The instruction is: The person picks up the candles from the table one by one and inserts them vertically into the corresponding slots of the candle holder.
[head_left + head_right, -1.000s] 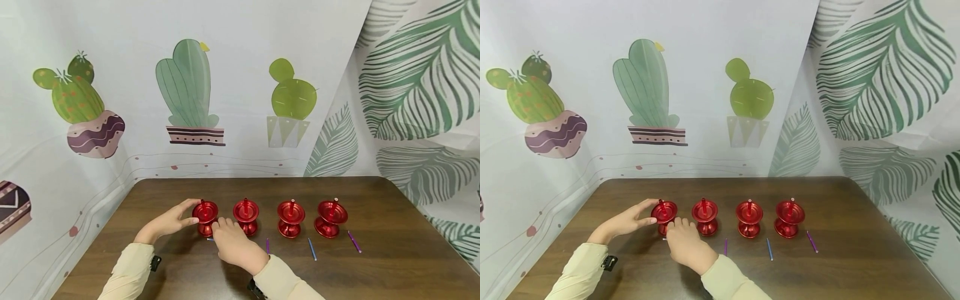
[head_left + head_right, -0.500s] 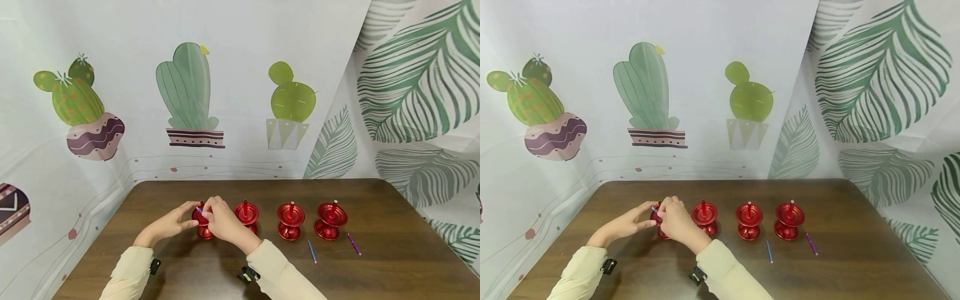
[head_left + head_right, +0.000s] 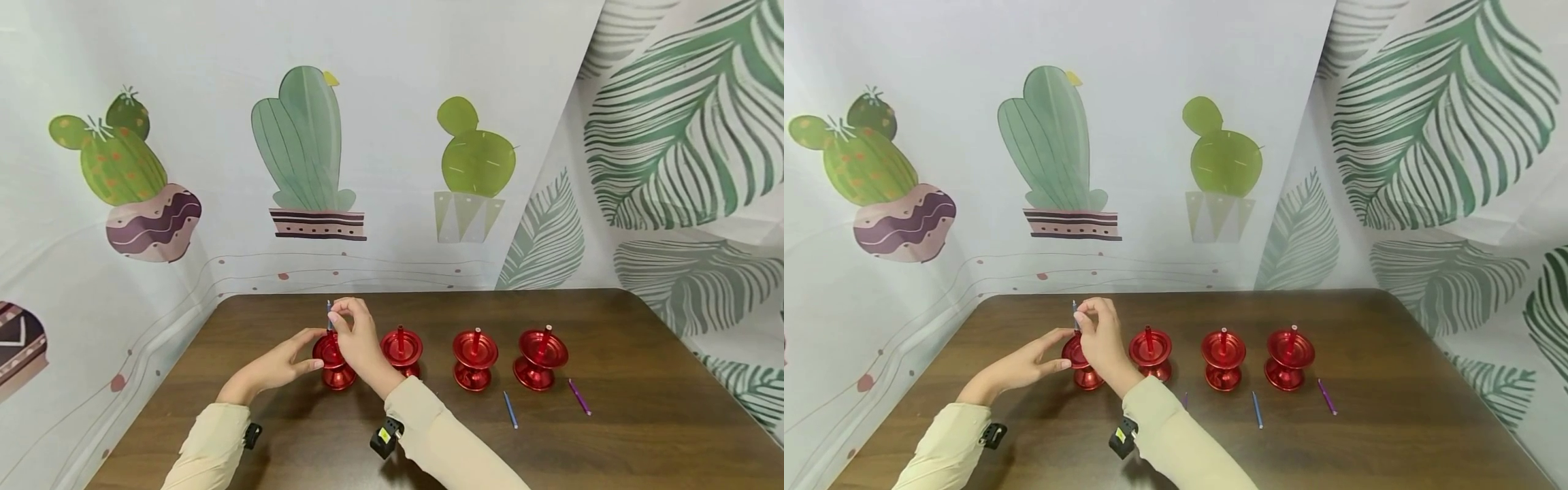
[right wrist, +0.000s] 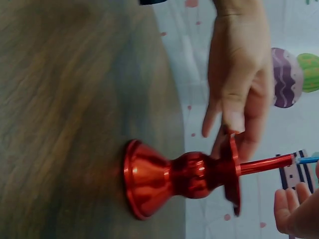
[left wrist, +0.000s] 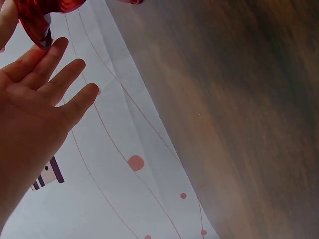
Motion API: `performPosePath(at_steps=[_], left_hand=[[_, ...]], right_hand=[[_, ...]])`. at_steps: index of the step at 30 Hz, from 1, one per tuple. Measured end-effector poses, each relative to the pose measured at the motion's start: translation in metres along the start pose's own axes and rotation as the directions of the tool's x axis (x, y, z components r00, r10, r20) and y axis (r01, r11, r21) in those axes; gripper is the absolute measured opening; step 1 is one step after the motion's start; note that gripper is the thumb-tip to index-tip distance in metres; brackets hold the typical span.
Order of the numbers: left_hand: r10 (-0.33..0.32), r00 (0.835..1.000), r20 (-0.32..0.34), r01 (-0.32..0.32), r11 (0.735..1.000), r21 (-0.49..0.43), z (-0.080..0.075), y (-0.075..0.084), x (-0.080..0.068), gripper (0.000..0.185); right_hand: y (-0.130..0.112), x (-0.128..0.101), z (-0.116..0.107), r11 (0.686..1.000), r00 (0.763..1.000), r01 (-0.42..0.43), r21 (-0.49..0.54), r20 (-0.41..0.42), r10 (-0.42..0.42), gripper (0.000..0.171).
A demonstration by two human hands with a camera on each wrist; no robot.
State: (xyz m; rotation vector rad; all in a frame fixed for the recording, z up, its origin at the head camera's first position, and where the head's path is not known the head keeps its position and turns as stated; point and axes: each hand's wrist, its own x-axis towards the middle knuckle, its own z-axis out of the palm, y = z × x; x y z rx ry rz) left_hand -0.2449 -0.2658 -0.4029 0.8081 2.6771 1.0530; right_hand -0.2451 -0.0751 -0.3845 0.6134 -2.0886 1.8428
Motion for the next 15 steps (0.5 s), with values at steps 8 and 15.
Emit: performPosePath(at_steps=[8, 15], left_hand=[[0.027, 1.0, -0.006, -0.027, 1.0, 0.004, 0.0, 0.0, 0.0, 0.062], [0.067, 0.998, -0.016, -0.066, 0.998, 0.021, 0.001, 0.0, 0.0, 0.058]], right_hand=[[0.012, -0.001, 0.003, 0.997, 0.997, 0.073, -0.013, 0.037, -0.072, 0.007], [0.021, -0.008, 0.006, 0.984, 0.987, 0.111, -0.142, 0.13, -0.093, 0.005]])
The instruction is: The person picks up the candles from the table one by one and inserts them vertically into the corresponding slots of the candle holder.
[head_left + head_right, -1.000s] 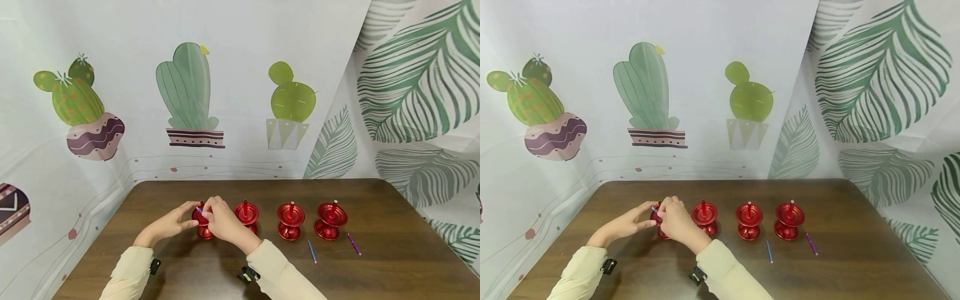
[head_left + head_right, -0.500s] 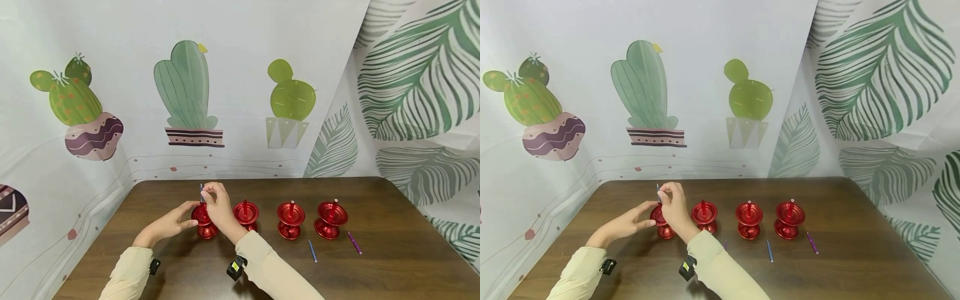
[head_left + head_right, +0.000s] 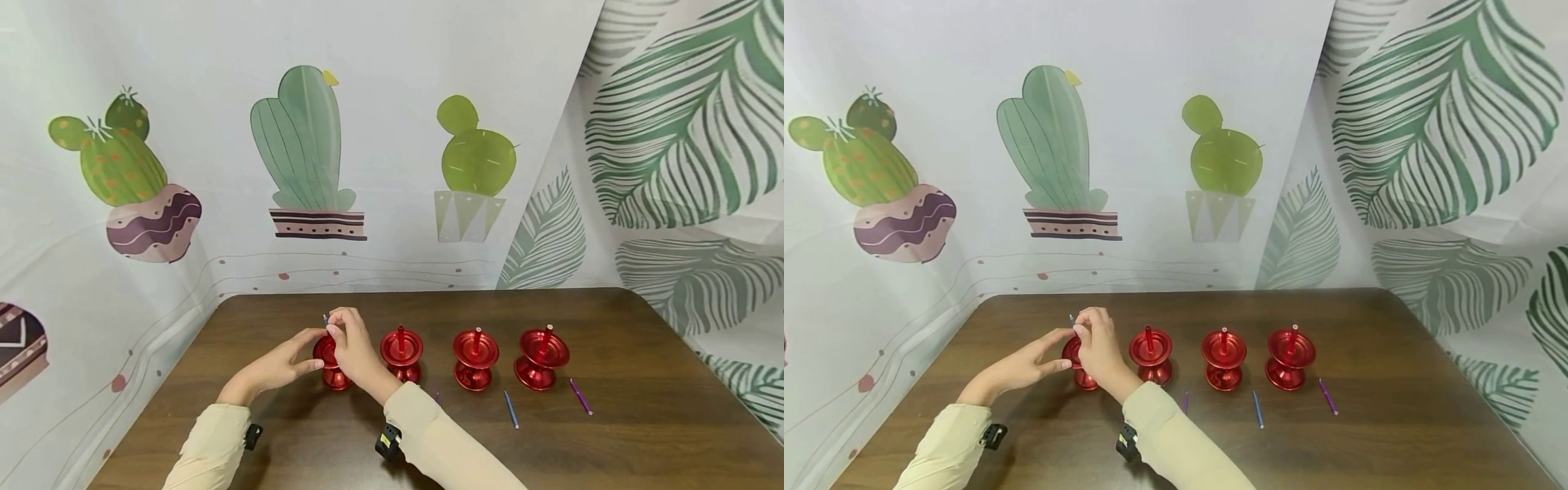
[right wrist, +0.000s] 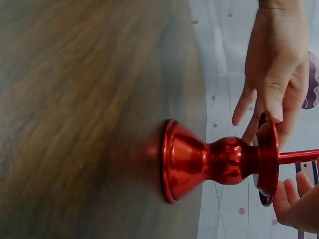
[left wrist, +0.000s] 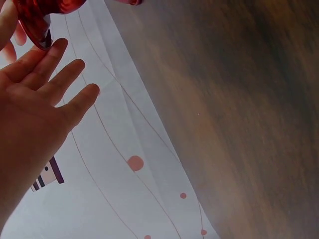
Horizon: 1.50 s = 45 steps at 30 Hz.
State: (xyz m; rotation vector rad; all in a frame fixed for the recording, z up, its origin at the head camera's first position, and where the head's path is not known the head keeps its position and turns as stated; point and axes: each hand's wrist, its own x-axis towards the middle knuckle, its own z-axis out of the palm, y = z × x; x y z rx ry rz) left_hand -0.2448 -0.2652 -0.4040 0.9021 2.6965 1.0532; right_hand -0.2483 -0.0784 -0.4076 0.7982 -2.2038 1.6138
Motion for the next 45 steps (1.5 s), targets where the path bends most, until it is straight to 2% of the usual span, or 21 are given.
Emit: performPosePath(at_steps=[9, 14, 21, 26, 29, 31, 34, 37, 41, 45], left_hand=[[-0.005, 1.0, -0.004, 0.005, 1.0, -0.001, -0.001, 0.001, 0.0, 0.057], [-0.022, 1.0, 0.001, 0.022, 1.0, -0.017, 0.0, 0.001, 0.001, 0.06], [-0.053, 0.999, 0.0, 0.053, 0.999, 0.007, 0.001, 0.003, 0.001, 0.062], [-0.035, 0.999, 0.002, 0.035, 0.999, 0.038, 0.0, 0.008, -0.001, 0.061], [-0.015, 0.999, -0.034, 0.017, 0.998, 0.067, 0.0, 0.011, -0.004, 0.06], [-0.008, 0.997, -0.083, 0.015, 0.996, 0.087, 0.001, 0.013, -0.006, 0.057], [-0.009, 0.984, -0.179, 0.032, 0.991, 0.126, 0.002, 0.019, -0.011, 0.051], [-0.016, 0.962, -0.273, 0.062, 0.985, 0.158, 0.003, 0.026, -0.015, 0.045], [-0.005, 0.921, -0.389, 0.087, 0.978, 0.192, 0.003, 0.038, -0.018, 0.038], [0.045, 0.871, -0.49, 0.08, 0.97, 0.23, 0.003, 0.054, -0.017, 0.034]], right_hand=[[-0.006, -0.001, -0.008, 0.988, 0.997, -0.013, -0.153, 0.076, 0.025, 0.006], [-0.006, -0.005, -0.009, 0.984, 0.998, 0.0, -0.179, 0.064, 0.012, 0.006], [-0.007, -0.011, -0.014, 0.982, 0.997, 0.004, -0.187, 0.071, 0.009, 0.017], [-0.011, -0.014, -0.018, 0.981, 0.994, -0.018, -0.191, 0.1, 0.038, 0.027], [-0.015, -0.016, -0.022, 0.982, 0.991, -0.003, -0.191, 0.132, 0.028, 0.033], [-0.018, -0.017, -0.024, 0.982, 0.988, 0.02, -0.187, 0.156, 0.009, 0.036], [-0.024, -0.019, -0.03, 0.982, 0.981, 0.05, -0.182, 0.191, -0.014, 0.04], [-0.03, -0.022, -0.037, 0.982, 0.974, 0.059, -0.181, 0.224, -0.017, 0.043], [-0.039, -0.025, -0.047, 0.98, 0.971, 0.086, -0.178, 0.236, -0.042, 0.044], [-0.048, -0.028, -0.059, 0.98, 0.97, 0.113, -0.166, 0.231, -0.073, 0.044]])
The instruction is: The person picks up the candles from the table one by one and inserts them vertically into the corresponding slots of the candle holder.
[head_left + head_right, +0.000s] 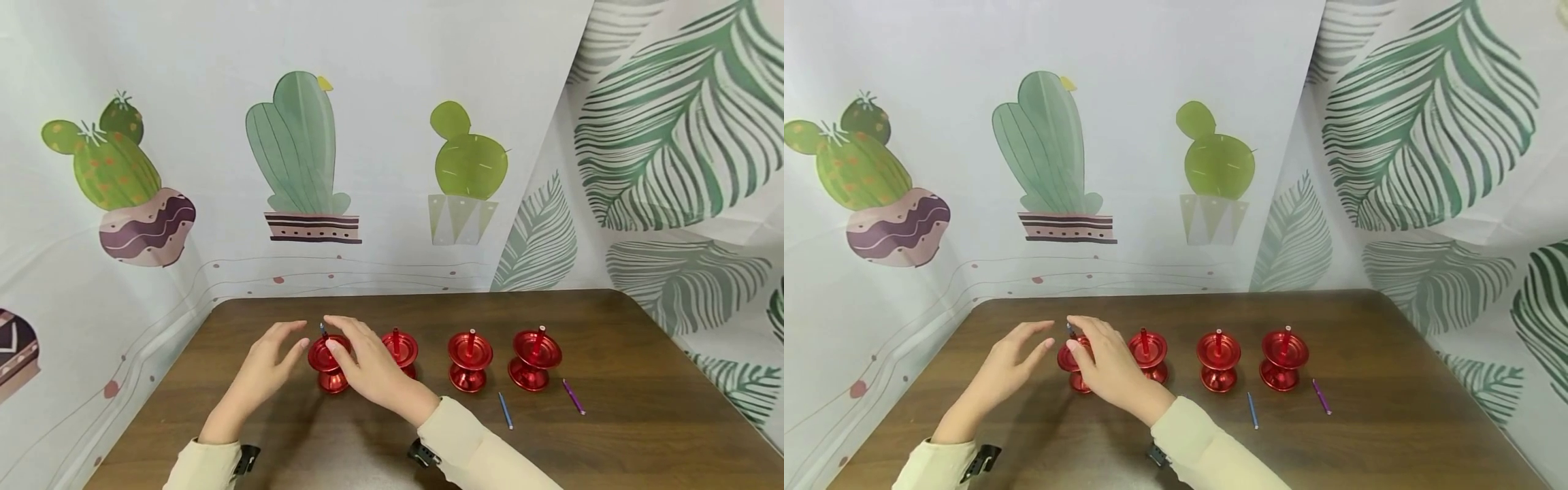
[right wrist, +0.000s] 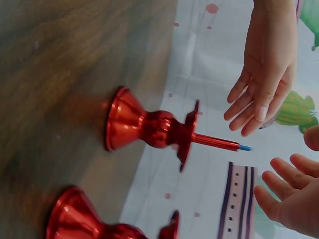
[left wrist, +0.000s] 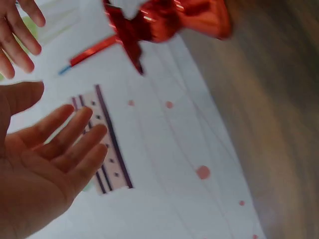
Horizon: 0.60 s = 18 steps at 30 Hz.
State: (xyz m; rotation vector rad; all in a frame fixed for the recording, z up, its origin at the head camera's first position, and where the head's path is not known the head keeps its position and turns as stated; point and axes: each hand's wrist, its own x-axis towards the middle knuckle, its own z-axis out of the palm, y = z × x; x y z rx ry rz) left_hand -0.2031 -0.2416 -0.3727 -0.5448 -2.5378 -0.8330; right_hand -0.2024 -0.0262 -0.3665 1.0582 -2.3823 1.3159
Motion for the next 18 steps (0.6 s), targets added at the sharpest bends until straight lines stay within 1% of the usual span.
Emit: performPosePath(at_steps=[3, 6, 8, 10, 13, 18], left_hand=[[0.051, 0.995, -0.087, -0.051, 0.999, 0.006, -0.001, 0.014, 0.001, 0.034], [0.116, 0.98, -0.164, -0.116, 0.993, 0.009, 0.0, 0.028, 0.002, 0.037], [0.148, 0.97, -0.193, -0.149, 0.989, 0.008, 0.001, 0.036, 0.002, 0.04], [0.162, 0.965, -0.207, -0.165, 0.986, 0.005, 0.004, 0.043, 0.002, 0.044], [0.165, 0.965, -0.203, -0.17, 0.985, -0.006, 0.008, 0.052, 0.002, 0.048], [0.147, 0.974, -0.17, -0.156, 0.987, -0.04, 0.018, 0.064, 0.003, 0.052]], right_hand=[[-0.003, -0.005, -0.009, 1.0, 1.0, 0.024, -0.001, -0.012, -0.024, 0.044], [-0.004, -0.01, -0.018, 0.998, 0.997, 0.057, -0.01, -0.043, -0.057, 0.044], [-0.004, -0.014, -0.025, 0.996, 0.994, 0.084, -0.023, -0.074, -0.085, 0.043], [-0.004, -0.017, -0.032, 0.993, 0.988, 0.109, -0.032, -0.108, -0.112, 0.043], [-0.003, -0.022, -0.044, 0.99, 0.978, 0.134, -0.041, -0.155, -0.139, 0.042], [-0.001, -0.032, -0.06, 0.993, 0.97, 0.107, -0.054, -0.214, -0.116, 0.042]])
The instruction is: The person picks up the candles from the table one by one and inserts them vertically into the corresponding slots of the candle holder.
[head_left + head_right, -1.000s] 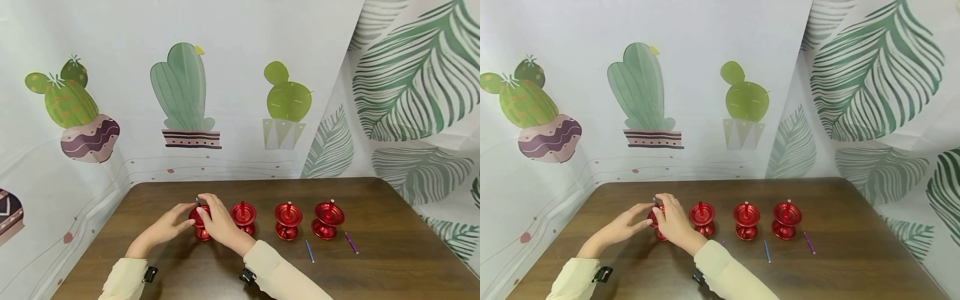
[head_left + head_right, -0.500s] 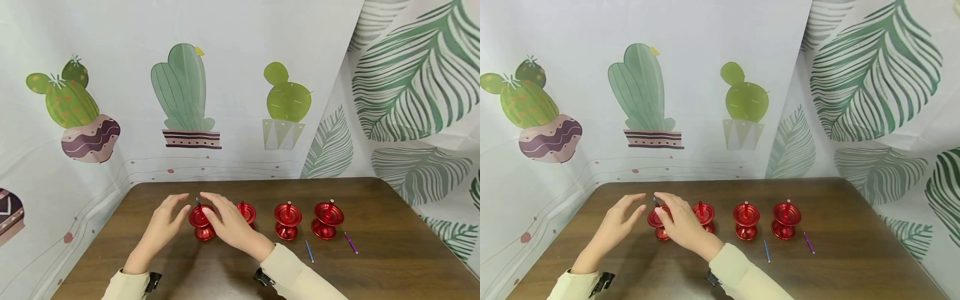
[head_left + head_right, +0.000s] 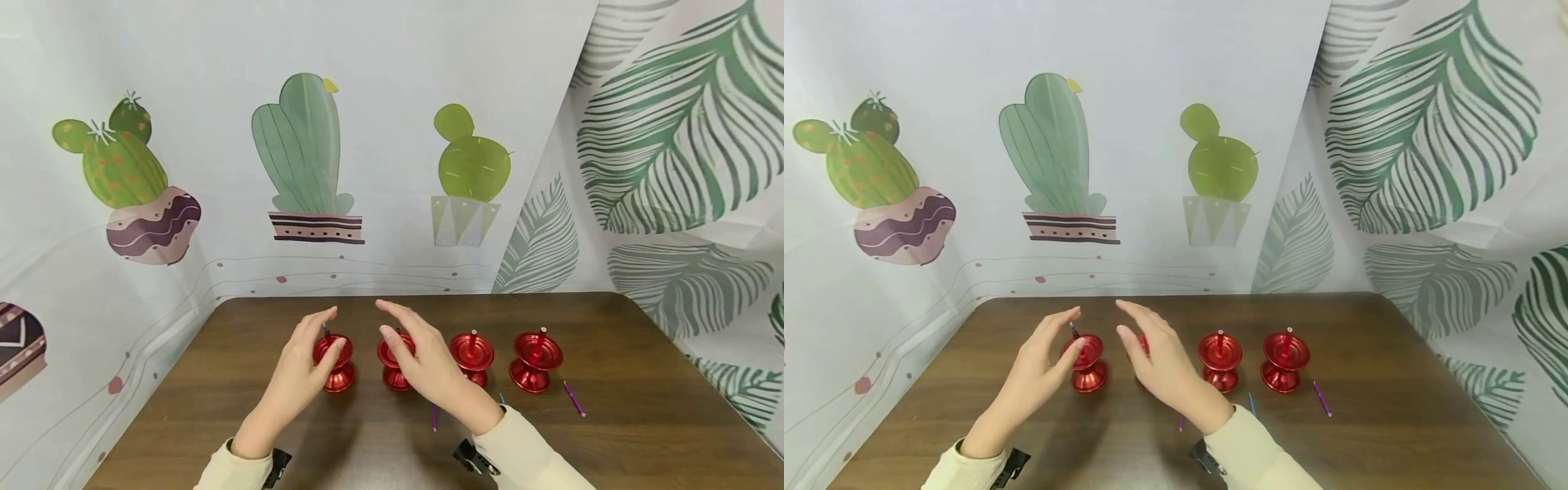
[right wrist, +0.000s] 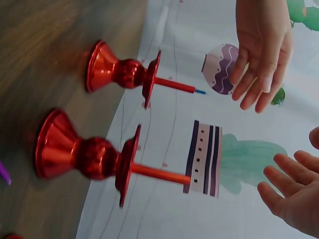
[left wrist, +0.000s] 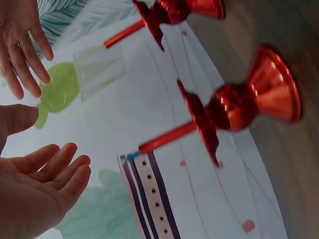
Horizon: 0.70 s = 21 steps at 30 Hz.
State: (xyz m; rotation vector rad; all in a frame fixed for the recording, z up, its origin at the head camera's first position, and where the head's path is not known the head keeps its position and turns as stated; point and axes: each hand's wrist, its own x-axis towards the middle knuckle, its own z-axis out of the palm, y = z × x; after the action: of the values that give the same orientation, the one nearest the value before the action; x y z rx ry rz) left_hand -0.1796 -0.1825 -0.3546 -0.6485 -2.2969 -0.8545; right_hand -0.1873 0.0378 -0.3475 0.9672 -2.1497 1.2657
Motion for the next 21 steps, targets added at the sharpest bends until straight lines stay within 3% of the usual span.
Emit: performPosePath(at_steps=[7, 14, 21], left_hand=[[-0.07, 0.992, 0.104, 0.076, 0.995, -0.058, 0.019, 0.009, 0.001, 0.056], [-0.089, 0.981, 0.174, 0.111, 0.987, -0.12, 0.042, 0.013, -0.001, 0.062], [-0.143, 0.952, 0.271, 0.194, 0.966, -0.171, 0.06, 0.01, -0.001, 0.061]], right_hand=[[0.005, -0.016, -0.015, 0.997, 0.996, -0.061, -0.035, -0.062, 0.059, 0.045], [0.012, -0.036, -0.022, 0.988, 0.989, -0.13, -0.078, -0.074, 0.125, 0.044], [0.019, -0.056, -0.02, 0.975, 0.982, -0.185, -0.118, -0.05, 0.181, 0.044]])
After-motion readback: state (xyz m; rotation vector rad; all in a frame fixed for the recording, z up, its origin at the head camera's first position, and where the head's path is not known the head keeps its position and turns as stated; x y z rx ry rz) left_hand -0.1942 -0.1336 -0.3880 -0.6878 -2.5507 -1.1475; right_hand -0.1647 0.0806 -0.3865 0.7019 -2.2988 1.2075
